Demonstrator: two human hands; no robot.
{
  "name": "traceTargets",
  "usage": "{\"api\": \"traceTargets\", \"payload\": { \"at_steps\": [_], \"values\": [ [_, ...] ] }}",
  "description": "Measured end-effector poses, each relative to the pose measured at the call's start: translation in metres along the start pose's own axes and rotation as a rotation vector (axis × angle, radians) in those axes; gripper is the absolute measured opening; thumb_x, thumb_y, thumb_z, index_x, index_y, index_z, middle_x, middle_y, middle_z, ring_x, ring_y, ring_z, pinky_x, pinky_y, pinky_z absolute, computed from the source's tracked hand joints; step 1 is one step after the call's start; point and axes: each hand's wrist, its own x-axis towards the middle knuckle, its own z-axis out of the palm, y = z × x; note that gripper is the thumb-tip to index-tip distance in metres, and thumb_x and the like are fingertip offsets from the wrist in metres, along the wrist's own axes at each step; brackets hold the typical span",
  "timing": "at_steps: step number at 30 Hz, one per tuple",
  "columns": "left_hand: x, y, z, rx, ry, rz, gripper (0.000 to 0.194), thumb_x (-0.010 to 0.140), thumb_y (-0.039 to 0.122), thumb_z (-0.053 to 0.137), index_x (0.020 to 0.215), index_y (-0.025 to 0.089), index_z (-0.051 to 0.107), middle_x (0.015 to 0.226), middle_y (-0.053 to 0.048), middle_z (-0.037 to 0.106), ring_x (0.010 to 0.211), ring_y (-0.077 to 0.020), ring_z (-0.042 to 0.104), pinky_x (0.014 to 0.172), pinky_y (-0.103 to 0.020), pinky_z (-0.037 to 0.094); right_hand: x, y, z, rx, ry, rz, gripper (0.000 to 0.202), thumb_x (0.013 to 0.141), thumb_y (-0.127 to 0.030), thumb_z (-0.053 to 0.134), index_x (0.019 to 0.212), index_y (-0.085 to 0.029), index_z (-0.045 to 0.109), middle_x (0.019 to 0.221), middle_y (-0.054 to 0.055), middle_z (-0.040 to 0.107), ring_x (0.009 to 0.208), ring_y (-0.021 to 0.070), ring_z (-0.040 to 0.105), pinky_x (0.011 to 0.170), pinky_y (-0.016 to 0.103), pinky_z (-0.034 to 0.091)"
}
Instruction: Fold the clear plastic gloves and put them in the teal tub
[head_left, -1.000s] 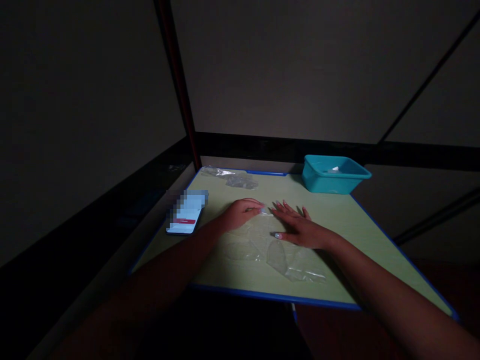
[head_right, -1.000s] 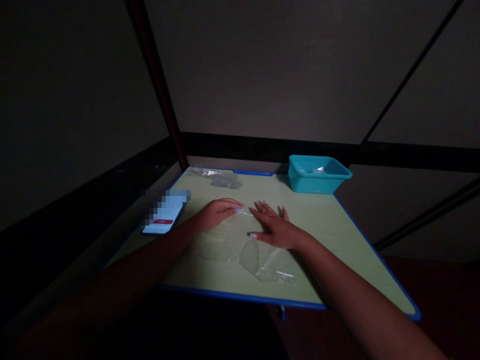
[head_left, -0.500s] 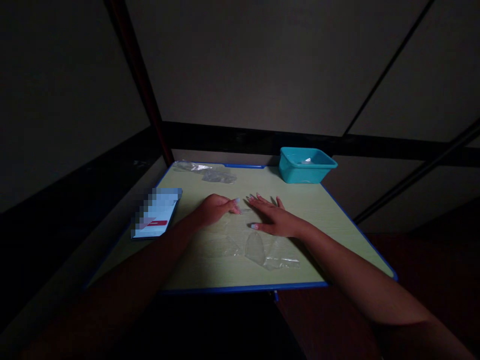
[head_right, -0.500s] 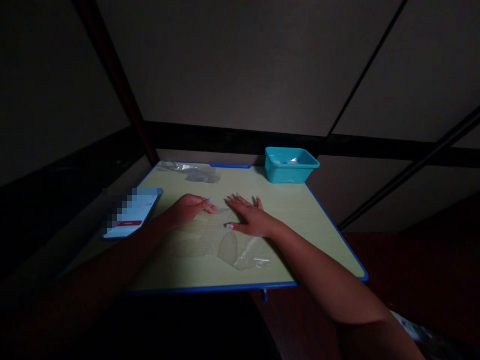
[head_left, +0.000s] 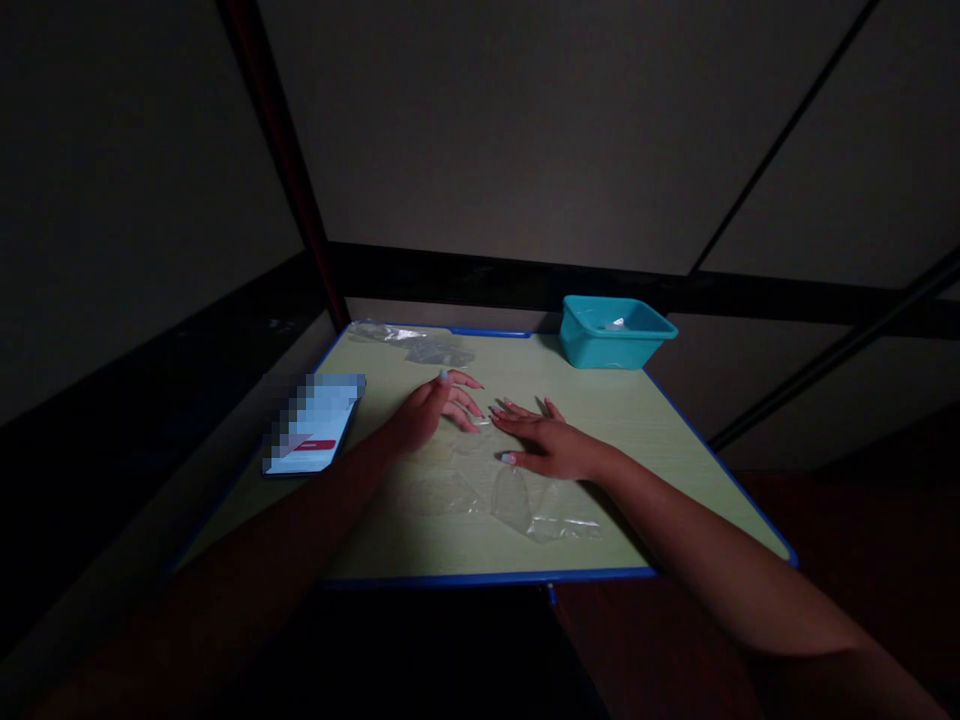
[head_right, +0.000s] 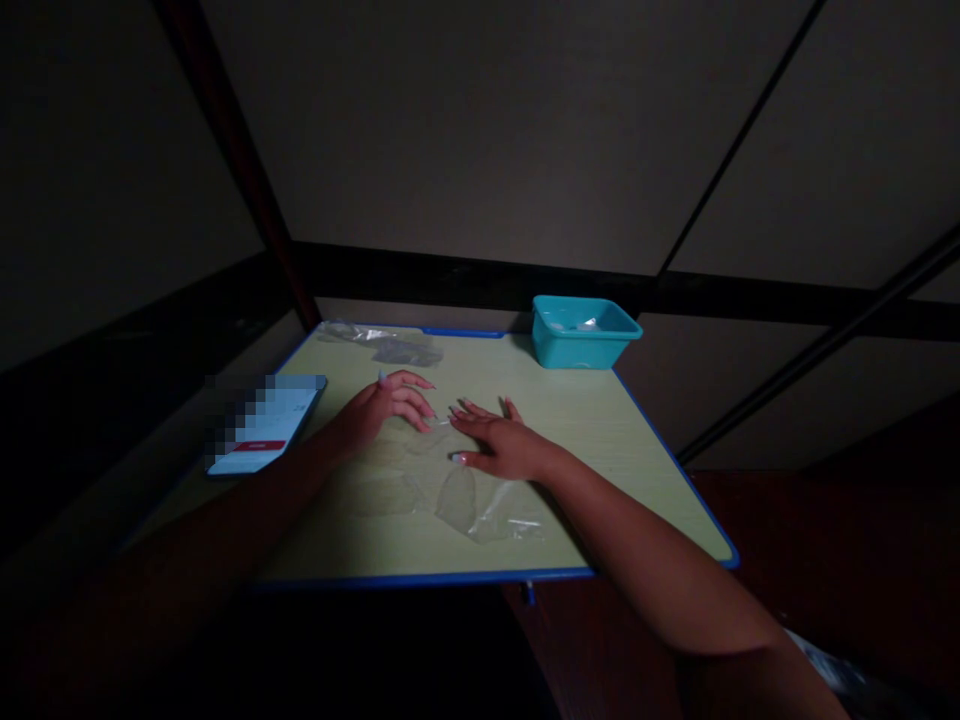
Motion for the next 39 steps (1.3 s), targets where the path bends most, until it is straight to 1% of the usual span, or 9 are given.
{"api": "traceTargets", "payload": {
  "at_steps": [3,6,9,12,15,20,30,34,39],
  "values": [
    [0.000,-0.003,-0.001,0.271,0.069,0.101,0.064,0.088,0.066,0.022,0.101,0.014,0.057,0.092,-0.012,0.066,0.086,-0.0226,0.066,0.084,-0.039,0.049,-0.001,0.001,0.000,-0.008,-0.003,-0.012,0.061,0.089,-0.045,0.050,0.144,-0.028,0.029,0.148,0.010,0.030,0.140,0.0278,0.019,0.104,0.067,-0.001],
    [-0.004,-0.006,0.000,0.761,0.065,0.174,0.045,0.089,0.051,0.040,0.109,0.017,0.060,0.126,-0.015,0.056,0.121,-0.0267,0.049,0.104,-0.046,0.033,-0.001,0.002,0.001,-0.029,0.000,-0.015,0.060,0.091,-0.044,0.045,0.145,-0.028,0.024,0.150,0.009,0.028,0.140,0.0256,0.017,0.106,0.064,0.001],
    [-0.010,-0.009,0.006,1.106,-0.036,0.082,0.046,0.088,0.043,0.047,0.129,0.022,0.050,0.150,-0.014,0.030,0.139,-0.0314,0.023,0.107,-0.061,0.016,-0.001,0.001,0.002,-0.073,0.033,0.008,0.060,0.094,-0.043,0.039,0.147,-0.029,0.017,0.152,0.008,0.021,0.141,0.0253,0.014,0.107,0.063,0.001],
    [-0.014,-0.010,0.011,1.253,-0.111,-0.023,0.061,0.087,0.048,0.046,0.141,0.021,0.035,0.154,-0.013,0.016,0.142,-0.0313,0.008,0.106,-0.063,0.012,0.001,-0.003,0.003,-0.116,0.063,0.010,0.056,0.096,-0.041,0.032,0.148,-0.031,0.013,0.153,0.005,0.018,0.141,0.0247,0.014,0.107,0.063,-0.001],
    [-0.013,-0.012,0.014,1.320,-0.128,-0.086,0.071,0.088,0.055,0.040,0.146,0.016,0.025,0.154,-0.013,0.012,0.143,-0.0302,0.004,0.108,-0.061,0.012,0.004,-0.008,0.007,-0.133,0.029,-0.034,0.053,0.097,-0.038,0.029,0.148,-0.029,0.015,0.152,0.006,0.023,0.141,0.0229,0.015,0.107,0.062,-0.001],
    [-0.012,-0.016,0.013,1.336,-0.191,-0.127,0.070,0.090,0.056,0.032,0.147,0.017,0.019,0.154,-0.010,0.013,0.143,-0.0262,0.008,0.109,-0.057,0.015,0.007,-0.011,0.011,-0.150,-0.034,-0.099,0.051,0.098,-0.034,0.030,0.147,-0.026,0.020,0.150,0.006,0.027,0.141,0.0191,0.017,0.110,0.058,0.001],
    [-0.011,-0.013,0.011,1.309,-0.195,-0.087,0.069,0.091,0.055,0.031,0.147,0.017,0.018,0.154,-0.009,0.014,0.143,-0.0251,0.010,0.109,-0.056,0.017,0.005,0.003,0.005,-0.212,-0.009,0.082,0.059,0.096,-0.046,0.026,0.149,-0.025,0.008,0.153,0.006,0.014,0.141,0.0233,0.014,0.108,0.062,0.006],
    [-0.010,-0.005,0.008,1.271,-0.159,0.001,0.063,0.092,0.051,0.034,0.147,0.022,0.021,0.154,-0.007,0.015,0.143,-0.0272,0.006,0.109,-0.059,0.013,0.003,0.003,0.006,-0.200,-0.006,0.066,0.059,0.096,-0.048,0.022,0.149,-0.026,0.007,0.154,0.005,0.014,0.141,0.0244,0.013,0.107,0.064,0.005],
    [-0.014,0.001,0.006,1.231,-0.293,0.004,0.057,0.089,0.056,0.043,0.140,0.035,0.035,0.155,-0.008,0.009,0.142,-0.0314,-0.001,0.106,-0.064,0.011,0.002,0.008,0.011,-0.226,-0.018,0.056,0.061,0.096,-0.050,0.023,0.149,-0.025,0.007,0.153,0.008,0.014,0.141,0.0280,0.013,0.106,0.066,0.007]
  ]
}}
